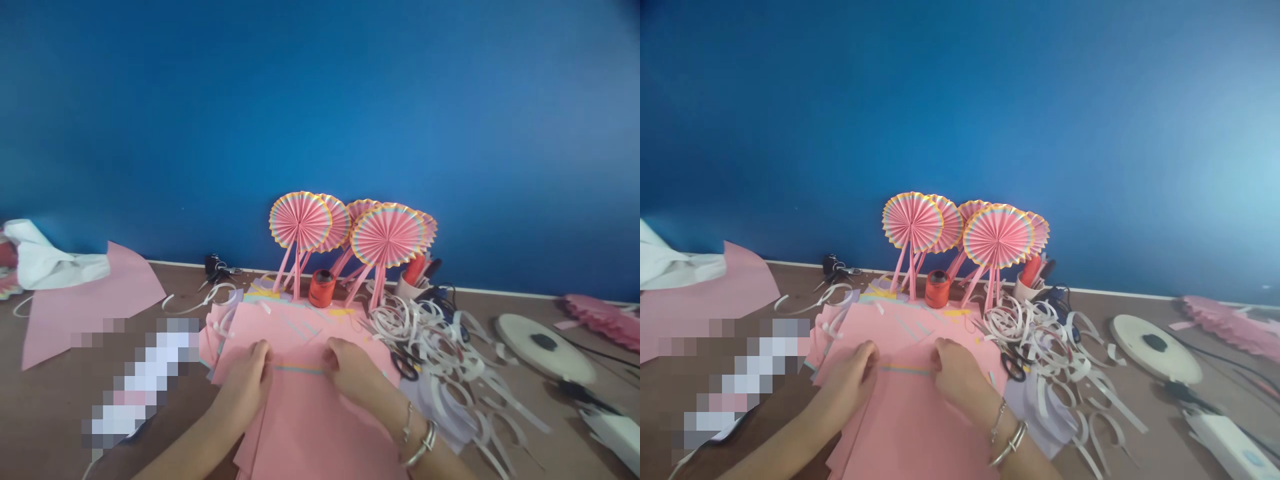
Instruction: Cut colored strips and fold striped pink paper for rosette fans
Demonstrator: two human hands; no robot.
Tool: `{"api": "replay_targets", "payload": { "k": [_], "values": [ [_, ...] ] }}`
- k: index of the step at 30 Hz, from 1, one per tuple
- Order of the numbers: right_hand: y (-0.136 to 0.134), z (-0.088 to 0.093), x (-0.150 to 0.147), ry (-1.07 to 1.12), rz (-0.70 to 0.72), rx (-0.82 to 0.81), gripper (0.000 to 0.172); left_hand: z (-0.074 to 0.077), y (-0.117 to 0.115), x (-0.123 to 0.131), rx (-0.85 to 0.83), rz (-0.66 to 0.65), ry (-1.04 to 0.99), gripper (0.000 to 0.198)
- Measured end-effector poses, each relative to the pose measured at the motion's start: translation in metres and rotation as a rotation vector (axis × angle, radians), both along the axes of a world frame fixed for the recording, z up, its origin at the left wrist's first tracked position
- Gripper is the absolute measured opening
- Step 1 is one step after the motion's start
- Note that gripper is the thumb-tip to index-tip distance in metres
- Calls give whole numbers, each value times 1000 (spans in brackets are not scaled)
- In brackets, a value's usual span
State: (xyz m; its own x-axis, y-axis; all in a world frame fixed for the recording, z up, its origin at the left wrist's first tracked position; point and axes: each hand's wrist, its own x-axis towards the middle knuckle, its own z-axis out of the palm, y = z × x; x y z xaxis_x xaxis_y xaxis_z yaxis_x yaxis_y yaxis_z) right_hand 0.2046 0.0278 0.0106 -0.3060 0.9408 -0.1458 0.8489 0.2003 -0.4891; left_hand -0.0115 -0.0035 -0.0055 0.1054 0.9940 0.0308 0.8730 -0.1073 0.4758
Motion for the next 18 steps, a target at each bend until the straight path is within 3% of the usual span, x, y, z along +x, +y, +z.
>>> {"api": "replay_targets", "payload": {
  "k": [3,5,7,9,14,18],
  "values": [
    [2,0,4,20,17,-5,22,10,-12,9,80,-83,3,27],
    [3,2,4,49,25,-18,26,12,-21,22,112,-281,31,33],
    [3,7,5,127,34,-60,23,7,-29,37,94,-545,117,26],
    [6,12,7,222,30,-90,18,-1,-33,49,108,-689,221,22],
    [21,17,23,364,-115,-149,16,-14,-34,60,227,-744,396,24],
    [36,18,26,298,-150,39,18,-14,-38,61,287,-715,396,25]
  ]
}}
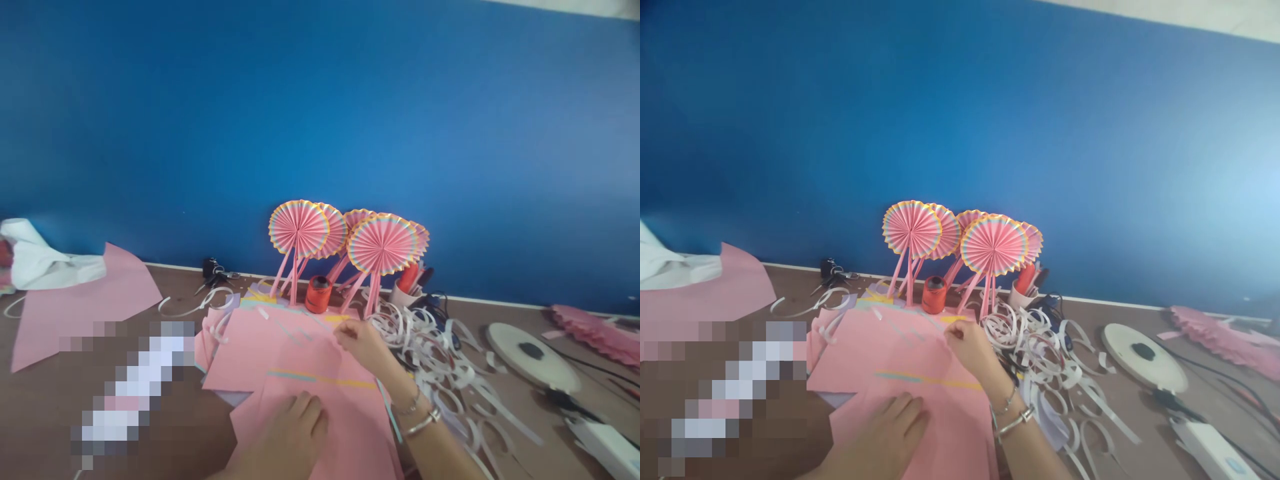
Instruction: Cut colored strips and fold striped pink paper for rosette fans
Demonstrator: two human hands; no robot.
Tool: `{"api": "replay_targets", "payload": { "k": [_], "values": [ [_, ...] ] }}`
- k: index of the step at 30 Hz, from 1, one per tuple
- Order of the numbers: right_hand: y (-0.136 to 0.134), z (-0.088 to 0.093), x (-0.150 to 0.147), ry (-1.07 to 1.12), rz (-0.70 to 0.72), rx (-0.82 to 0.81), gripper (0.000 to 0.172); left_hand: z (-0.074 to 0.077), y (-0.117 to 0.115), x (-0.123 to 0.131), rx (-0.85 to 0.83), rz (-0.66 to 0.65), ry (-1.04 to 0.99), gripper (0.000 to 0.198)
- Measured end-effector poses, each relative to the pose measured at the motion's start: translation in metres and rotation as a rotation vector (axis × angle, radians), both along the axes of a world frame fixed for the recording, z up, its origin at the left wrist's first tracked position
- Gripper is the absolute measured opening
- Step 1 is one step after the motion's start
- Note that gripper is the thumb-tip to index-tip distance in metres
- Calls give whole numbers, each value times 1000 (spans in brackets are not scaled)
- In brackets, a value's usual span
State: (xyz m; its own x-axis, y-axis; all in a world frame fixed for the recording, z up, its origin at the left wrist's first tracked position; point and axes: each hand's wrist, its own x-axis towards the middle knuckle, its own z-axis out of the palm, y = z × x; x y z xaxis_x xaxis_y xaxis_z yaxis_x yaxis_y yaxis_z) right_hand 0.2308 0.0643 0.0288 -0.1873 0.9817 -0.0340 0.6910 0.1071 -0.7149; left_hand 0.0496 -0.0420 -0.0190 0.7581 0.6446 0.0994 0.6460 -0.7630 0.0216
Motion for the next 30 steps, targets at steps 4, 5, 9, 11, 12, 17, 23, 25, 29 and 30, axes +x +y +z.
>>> {"api": "replay_targets", "payload": {
  "k": [4,5,9,11,12,17,23,25,29,30],
  "values": [
    [8,2,-30,-245,103,49,18,-2,-2,3,-16,29,-12,26],
    [9,1,-40,-307,102,50,18,-4,-2,4,-7,23,-16,27],
    [10,-5,-79,-440,62,51,19,-8,1,4,39,-7,-38,24],
    [11,-8,-91,-466,52,39,23,-9,2,4,59,-15,-43,22],
    [11,-9,-95,-480,48,33,24,-10,2,3,69,-20,-45,21],
    [13,-11,-97,-502,75,34,23,-10,3,3,72,-37,-44,20],
    [19,-10,-70,-461,109,54,16,-9,4,4,41,-4,-54,21],
    [23,-10,-57,-463,54,67,17,-7,3,4,34,-1,-60,19],
    [30,-18,-39,-469,-91,104,22,-6,3,4,62,5,-55,12],
    [32,-21,-37,-468,-115,112,23,-7,3,4,79,3,-58,11]
  ]
}}
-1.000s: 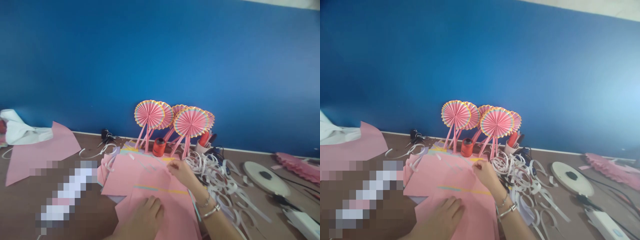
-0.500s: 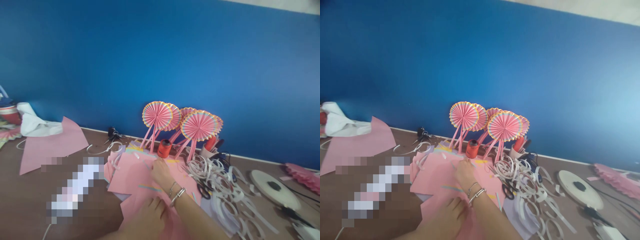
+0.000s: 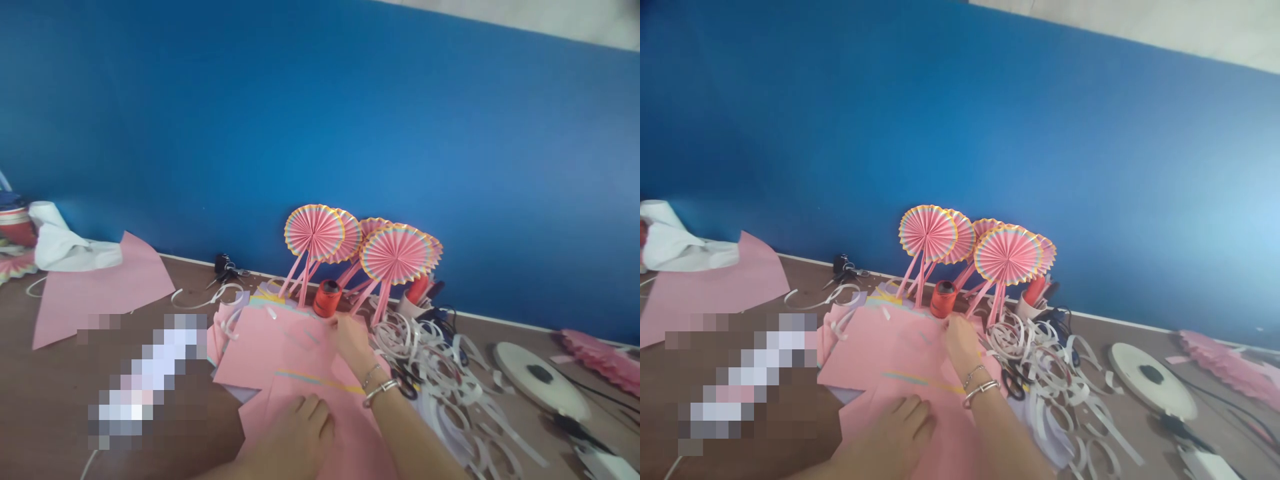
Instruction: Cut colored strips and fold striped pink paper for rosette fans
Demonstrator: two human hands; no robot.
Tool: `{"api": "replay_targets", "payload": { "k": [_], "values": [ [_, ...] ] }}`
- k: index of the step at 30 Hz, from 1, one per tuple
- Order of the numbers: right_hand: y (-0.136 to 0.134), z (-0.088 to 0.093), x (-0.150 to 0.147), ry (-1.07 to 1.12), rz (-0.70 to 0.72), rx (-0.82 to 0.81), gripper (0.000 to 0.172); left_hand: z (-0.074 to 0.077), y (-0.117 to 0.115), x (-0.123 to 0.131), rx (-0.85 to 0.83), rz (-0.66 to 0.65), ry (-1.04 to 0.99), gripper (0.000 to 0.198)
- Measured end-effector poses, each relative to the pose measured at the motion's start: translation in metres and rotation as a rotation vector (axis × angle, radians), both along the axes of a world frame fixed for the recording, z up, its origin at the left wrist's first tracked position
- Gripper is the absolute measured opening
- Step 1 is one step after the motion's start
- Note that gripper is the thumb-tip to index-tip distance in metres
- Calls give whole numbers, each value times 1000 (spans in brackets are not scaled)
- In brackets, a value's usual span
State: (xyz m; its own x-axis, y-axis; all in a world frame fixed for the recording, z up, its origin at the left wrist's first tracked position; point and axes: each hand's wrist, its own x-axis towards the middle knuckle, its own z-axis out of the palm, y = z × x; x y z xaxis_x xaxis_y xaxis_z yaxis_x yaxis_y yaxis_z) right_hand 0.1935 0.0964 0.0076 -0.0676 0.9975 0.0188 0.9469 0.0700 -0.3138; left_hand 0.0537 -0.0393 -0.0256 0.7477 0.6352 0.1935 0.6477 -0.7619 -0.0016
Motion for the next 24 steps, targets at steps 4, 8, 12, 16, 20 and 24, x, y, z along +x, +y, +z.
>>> {"api": "replay_targets", "payload": {
  "k": [4,8,12,16,20,24],
  "values": [
    [7,-15,-2,14,-61,33,23,-2,0,-1,59,-17,-10,12],
    [9,-19,-3,44,-51,62,21,-3,0,-2,64,-19,-15,13],
    [4,-7,8,106,28,87,18,-4,-2,-3,-7,4,-36,17],
    [-1,3,21,147,91,78,16,-4,-4,-5,-66,33,-56,22],
    [2,0,20,145,120,63,15,1,-4,-5,-62,23,-30,21],
    [5,-9,11,140,88,84,19,1,-2,-4,-57,20,-35,17]
  ]
}}
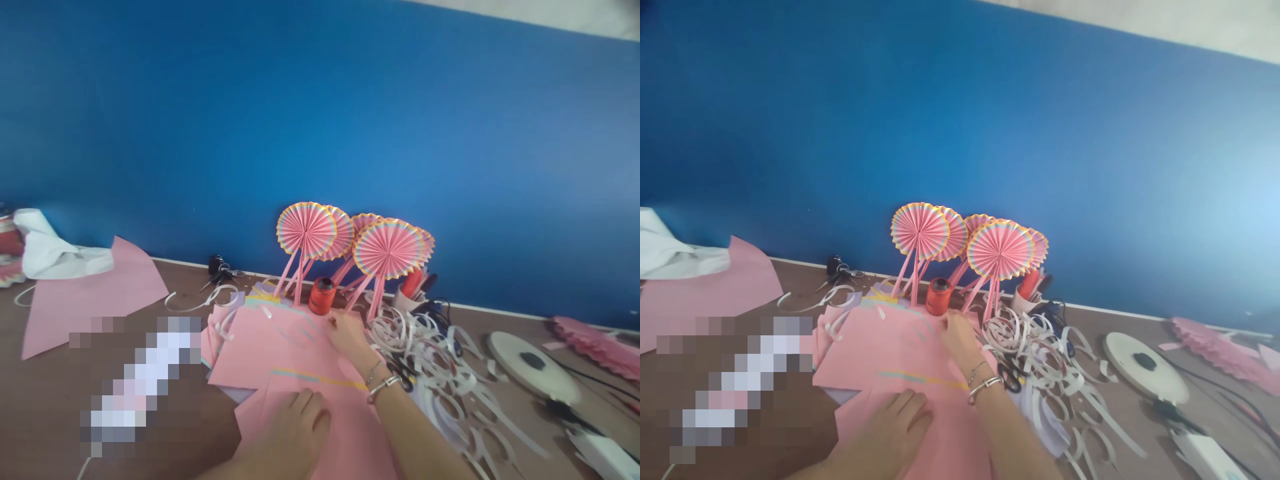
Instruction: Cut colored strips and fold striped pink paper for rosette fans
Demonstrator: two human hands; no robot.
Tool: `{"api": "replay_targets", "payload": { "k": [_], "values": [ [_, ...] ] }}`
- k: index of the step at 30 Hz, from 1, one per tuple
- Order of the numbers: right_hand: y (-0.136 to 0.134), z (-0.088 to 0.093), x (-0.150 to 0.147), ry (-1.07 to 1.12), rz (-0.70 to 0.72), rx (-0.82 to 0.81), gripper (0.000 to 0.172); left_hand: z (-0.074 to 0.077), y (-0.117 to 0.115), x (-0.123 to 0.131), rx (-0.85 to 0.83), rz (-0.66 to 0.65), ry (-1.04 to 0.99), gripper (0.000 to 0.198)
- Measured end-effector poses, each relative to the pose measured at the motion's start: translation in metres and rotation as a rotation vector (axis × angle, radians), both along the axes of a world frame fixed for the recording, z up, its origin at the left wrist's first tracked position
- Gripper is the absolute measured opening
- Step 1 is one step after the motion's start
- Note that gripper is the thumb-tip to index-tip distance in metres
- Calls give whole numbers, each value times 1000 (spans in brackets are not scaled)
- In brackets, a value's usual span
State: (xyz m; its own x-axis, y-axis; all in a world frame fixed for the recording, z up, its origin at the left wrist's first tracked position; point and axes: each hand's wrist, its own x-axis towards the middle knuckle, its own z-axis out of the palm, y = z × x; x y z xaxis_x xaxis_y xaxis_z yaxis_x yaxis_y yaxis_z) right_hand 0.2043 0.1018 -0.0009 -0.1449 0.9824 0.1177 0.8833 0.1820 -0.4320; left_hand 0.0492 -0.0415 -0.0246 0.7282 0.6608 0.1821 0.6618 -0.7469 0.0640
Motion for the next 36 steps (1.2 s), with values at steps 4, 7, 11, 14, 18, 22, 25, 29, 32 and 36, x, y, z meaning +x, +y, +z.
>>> {"api": "replay_targets", "payload": {
  "k": [4,7,11,14,18,22,25,29,32,36],
  "values": [
    [-1,-7,-6,12,-45,21,12,-5,1,0,28,-4,-18,15],
    [-3,-12,-9,20,-62,21,12,-8,2,1,48,-5,-37,14],
    [-2,-15,-16,57,-48,7,16,-10,1,1,37,-7,-57,17],
    [-3,-5,-16,130,-12,7,15,-10,1,0,18,-4,-50,17],
    [-11,22,-1,246,65,-25,14,-8,1,-2,-12,-1,-23,21],
    [-34,36,28,404,186,-197,12,-2,0,-4,-74,32,-30,26],
    [-57,29,45,374,181,-310,16,3,-2,-5,-101,115,-115,21],
    [-82,11,50,340,157,-318,20,4,-5,-4,-141,173,-221,22],
    [-89,6,46,353,157,-326,21,1,-5,-5,-145,189,-260,22],
    [-90,5,40,391,188,-332,20,2,-4,-5,-199,199,-277,21]
  ]
}}
